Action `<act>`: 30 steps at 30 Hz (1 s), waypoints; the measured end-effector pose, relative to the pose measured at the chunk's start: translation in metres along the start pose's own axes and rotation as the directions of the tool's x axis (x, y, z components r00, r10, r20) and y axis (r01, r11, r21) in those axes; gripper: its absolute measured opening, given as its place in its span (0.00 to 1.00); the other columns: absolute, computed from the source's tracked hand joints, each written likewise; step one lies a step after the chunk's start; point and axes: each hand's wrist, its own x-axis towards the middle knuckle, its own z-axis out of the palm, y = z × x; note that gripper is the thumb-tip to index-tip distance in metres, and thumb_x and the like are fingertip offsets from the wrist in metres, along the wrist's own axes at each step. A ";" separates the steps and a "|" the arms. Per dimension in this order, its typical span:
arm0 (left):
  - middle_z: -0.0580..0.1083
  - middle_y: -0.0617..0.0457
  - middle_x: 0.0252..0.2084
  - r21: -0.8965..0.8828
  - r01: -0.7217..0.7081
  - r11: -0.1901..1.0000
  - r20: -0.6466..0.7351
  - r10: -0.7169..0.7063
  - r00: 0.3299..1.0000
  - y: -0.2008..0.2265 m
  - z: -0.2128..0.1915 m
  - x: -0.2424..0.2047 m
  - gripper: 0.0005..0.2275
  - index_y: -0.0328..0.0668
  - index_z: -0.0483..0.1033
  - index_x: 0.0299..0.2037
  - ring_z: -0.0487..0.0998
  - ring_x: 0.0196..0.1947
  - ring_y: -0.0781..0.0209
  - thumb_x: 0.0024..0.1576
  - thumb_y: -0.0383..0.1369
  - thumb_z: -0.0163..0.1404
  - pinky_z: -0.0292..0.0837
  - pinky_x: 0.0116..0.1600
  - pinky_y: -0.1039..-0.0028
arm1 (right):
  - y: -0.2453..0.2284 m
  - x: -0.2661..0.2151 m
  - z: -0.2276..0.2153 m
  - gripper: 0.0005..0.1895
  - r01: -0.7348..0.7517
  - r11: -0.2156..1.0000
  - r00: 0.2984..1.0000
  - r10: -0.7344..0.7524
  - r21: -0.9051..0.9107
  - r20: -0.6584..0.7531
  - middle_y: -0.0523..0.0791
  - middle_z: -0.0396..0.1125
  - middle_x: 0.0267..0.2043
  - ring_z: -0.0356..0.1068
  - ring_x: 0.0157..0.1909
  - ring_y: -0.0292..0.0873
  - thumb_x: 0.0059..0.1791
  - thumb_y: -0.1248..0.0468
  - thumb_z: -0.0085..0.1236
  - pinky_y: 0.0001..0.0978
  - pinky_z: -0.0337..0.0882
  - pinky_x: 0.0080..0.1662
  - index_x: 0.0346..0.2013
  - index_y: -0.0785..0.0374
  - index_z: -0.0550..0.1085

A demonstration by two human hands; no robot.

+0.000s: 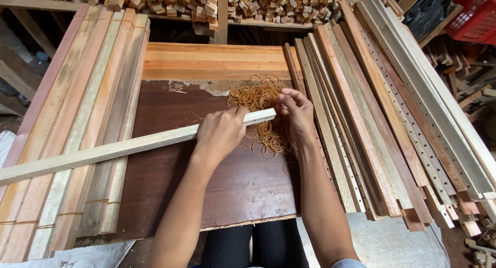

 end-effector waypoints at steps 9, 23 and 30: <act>0.77 0.48 0.27 0.121 0.130 0.984 -0.045 -0.125 0.991 0.009 -0.015 -0.007 0.12 0.45 0.76 0.35 0.83 0.30 0.46 0.48 0.43 0.56 0.78 0.38 0.58 | -0.007 -0.004 -0.016 0.29 0.014 1.000 0.947 -0.022 0.027 0.322 0.54 0.76 0.43 0.78 0.27 0.41 0.46 0.67 0.67 0.18 0.71 0.21 0.60 0.68 0.68; 0.76 0.50 0.24 0.192 0.092 0.977 -0.078 -0.078 0.994 0.001 0.004 -0.003 0.08 0.43 0.75 0.35 0.83 0.26 0.46 0.52 0.37 0.51 0.77 0.34 0.57 | -0.008 -0.086 0.038 0.21 -0.143 0.986 0.926 0.102 0.087 0.362 0.50 0.71 0.28 0.75 0.22 0.43 0.48 0.65 0.67 0.22 0.73 0.22 0.45 0.62 0.63; 0.70 0.61 0.14 0.416 0.130 0.900 -0.152 -0.072 0.986 0.009 -0.011 0.024 0.07 0.40 0.75 0.43 0.68 0.08 0.69 0.68 0.34 0.48 0.62 0.10 0.79 | 0.022 -0.203 0.017 0.39 -0.161 0.827 0.868 -0.141 0.539 0.476 0.51 0.66 0.25 0.66 0.45 0.50 0.57 0.41 0.21 0.46 0.61 0.53 0.16 0.58 0.72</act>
